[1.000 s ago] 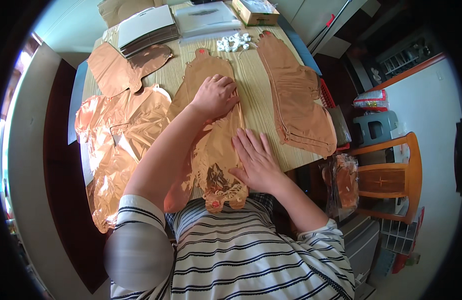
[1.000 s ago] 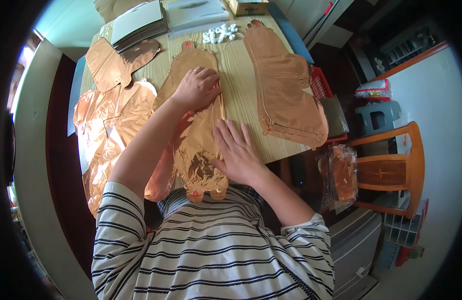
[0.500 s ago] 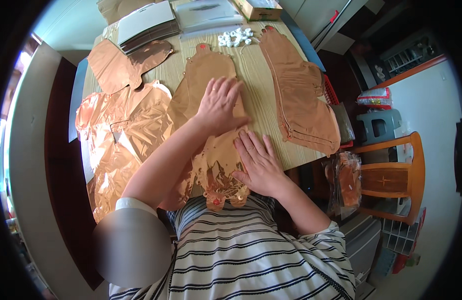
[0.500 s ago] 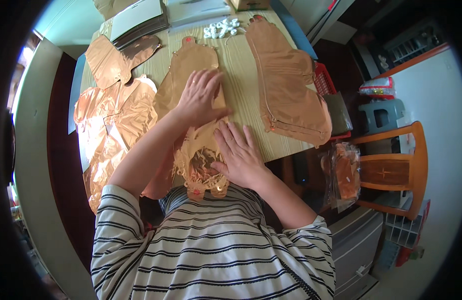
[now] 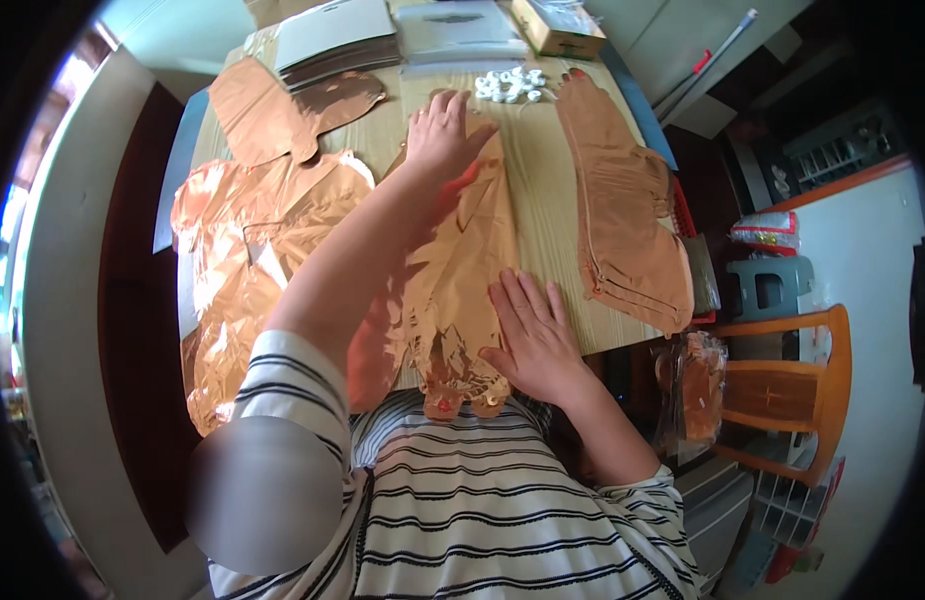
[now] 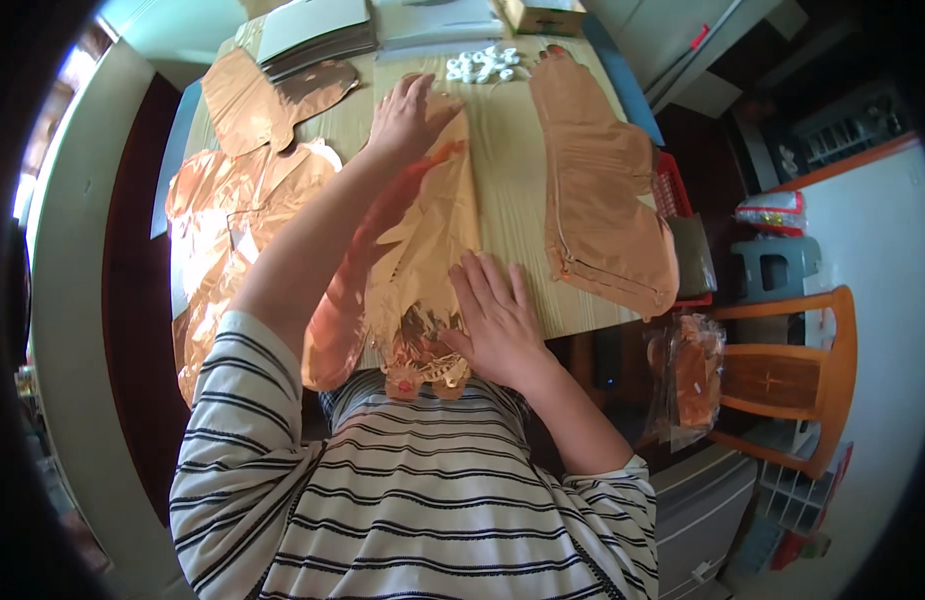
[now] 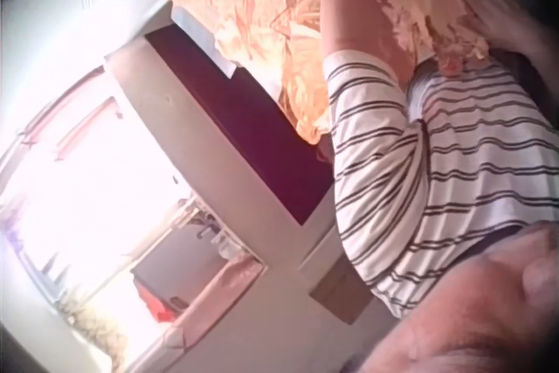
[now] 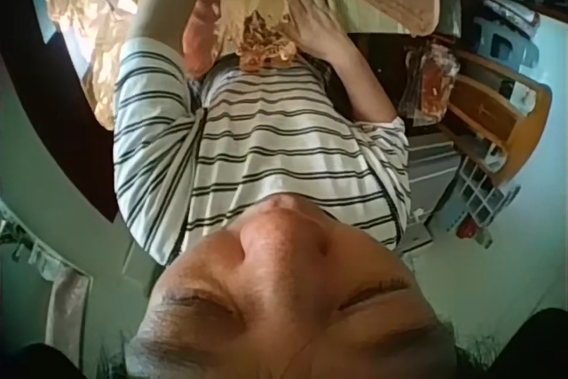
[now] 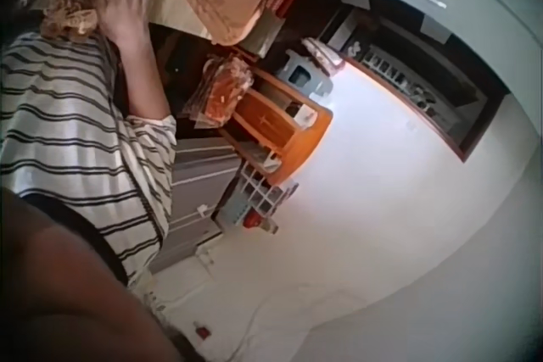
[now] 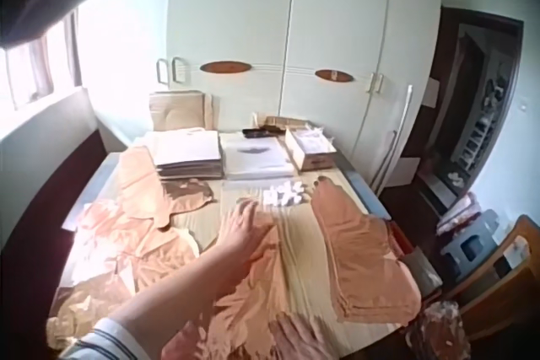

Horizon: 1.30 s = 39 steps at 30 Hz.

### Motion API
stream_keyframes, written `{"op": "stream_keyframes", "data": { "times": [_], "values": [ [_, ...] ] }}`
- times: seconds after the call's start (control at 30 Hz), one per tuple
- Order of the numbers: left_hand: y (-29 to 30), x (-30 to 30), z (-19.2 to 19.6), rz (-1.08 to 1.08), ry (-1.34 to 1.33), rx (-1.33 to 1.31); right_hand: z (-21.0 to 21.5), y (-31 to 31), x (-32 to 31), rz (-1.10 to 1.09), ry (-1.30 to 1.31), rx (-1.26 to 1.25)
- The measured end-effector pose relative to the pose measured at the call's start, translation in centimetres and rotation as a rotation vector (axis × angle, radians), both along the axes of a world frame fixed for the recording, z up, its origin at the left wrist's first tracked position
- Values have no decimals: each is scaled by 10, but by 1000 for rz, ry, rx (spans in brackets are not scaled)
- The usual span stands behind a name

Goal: Folding and packaging gold foil balloons onto cardboard backings for retail display.

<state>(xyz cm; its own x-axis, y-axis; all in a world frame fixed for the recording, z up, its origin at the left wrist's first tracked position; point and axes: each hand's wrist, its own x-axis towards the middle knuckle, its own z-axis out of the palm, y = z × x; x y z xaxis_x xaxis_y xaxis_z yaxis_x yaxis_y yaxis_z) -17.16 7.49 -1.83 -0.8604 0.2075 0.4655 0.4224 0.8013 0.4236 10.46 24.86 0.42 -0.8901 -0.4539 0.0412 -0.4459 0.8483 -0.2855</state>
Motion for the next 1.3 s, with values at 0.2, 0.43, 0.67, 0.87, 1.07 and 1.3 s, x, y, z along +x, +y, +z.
{"op": "stream_keyframes", "data": {
  "times": [0.2,0.43,0.67,0.87,1.07,1.3],
  "values": [
    [-114,223,77,-177,-280,290,5,4,-1,24,-32,-27],
    [-180,384,25,313,-1569,886,-7,13,-49,36,61,-84],
    [-152,378,23,246,-1033,1352,-10,10,-47,61,53,-13],
    [-133,336,63,-476,-127,247,-4,18,-43,76,26,2],
    [-75,282,47,-839,-253,129,-5,14,-46,99,93,79],
    [-133,244,35,-281,-143,67,-9,17,-46,99,163,-8]
  ]
}}
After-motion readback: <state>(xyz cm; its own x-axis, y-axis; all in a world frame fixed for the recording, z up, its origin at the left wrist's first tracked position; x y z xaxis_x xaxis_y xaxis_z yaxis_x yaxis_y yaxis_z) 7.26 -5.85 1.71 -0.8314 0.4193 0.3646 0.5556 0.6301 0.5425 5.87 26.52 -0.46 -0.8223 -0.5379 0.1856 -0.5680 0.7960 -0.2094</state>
